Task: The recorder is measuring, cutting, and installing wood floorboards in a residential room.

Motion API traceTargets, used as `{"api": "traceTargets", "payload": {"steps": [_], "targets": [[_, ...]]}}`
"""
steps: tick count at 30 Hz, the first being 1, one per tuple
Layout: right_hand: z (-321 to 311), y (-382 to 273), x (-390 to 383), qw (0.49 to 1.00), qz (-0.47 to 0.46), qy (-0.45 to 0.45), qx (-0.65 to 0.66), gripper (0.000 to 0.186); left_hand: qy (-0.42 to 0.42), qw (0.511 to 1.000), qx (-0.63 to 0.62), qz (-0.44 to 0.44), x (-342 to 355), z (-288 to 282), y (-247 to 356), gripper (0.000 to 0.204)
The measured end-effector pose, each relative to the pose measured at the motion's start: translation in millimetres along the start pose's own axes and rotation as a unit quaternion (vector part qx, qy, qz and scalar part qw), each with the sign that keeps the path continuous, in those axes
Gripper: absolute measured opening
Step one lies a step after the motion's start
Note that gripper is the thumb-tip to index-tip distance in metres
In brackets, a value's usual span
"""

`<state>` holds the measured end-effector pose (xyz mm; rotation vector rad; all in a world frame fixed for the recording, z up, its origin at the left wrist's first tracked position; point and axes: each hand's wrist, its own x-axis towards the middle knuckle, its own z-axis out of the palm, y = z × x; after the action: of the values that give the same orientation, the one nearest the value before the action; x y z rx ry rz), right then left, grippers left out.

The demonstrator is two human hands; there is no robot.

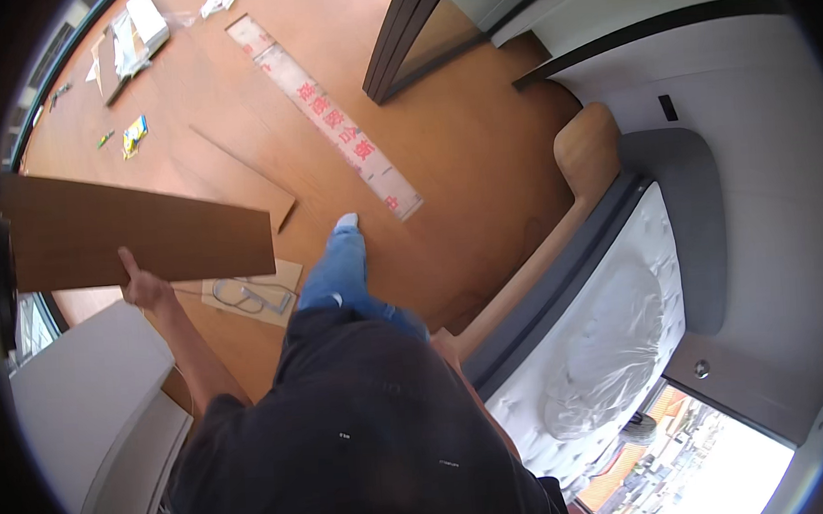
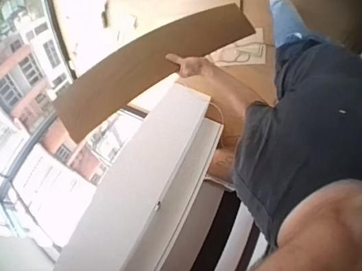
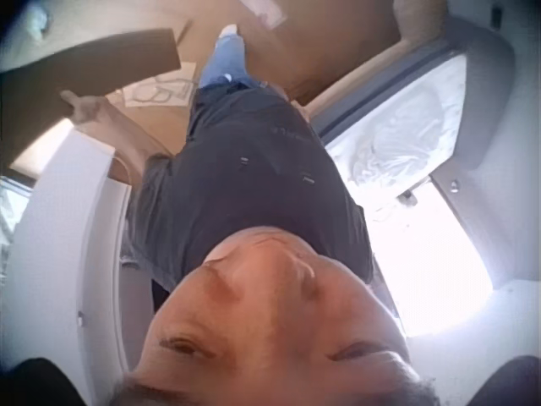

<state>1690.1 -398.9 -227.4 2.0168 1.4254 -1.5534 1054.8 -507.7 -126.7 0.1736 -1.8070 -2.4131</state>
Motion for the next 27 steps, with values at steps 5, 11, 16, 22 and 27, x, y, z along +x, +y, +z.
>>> {"api": "traceTargets", "payload": {"steps": [5, 11, 16, 22, 27], "targets": [[-149.9, -93.3, 55.1, 0.999, -0.015, -0.013, -0.037, 0.052, 0.031, 0.999, -0.016, -0.006, -50.0, 151.5, -24.7, 0.035], [-308.9, -223.7, 150.7, 0.989, -0.095, -0.068, -0.094, 0.051, 0.115, 0.992, -0.015, 0.059, -108.4, 249.6, -40.6, 0.035], [-441.8, -348.7, 248.9, 0.954, -0.120, -0.174, -0.212, 0.041, 0.293, 0.955, 0.036, 0.024, -202.0, 264.3, -54.8, 0.048], [-528.2, -455.4, 370.2, 0.923, 0.051, -0.299, -0.237, 0.035, 0.488, 0.867, 0.032, 0.091, -328.8, 303.9, -41.1, 0.051], [-496.0, -523.7, 433.5, 0.764, -0.075, -0.327, -0.551, 0.029, 0.561, 0.808, 0.061, 0.170, -374.0, 301.8, -100.1, 0.053]]}}
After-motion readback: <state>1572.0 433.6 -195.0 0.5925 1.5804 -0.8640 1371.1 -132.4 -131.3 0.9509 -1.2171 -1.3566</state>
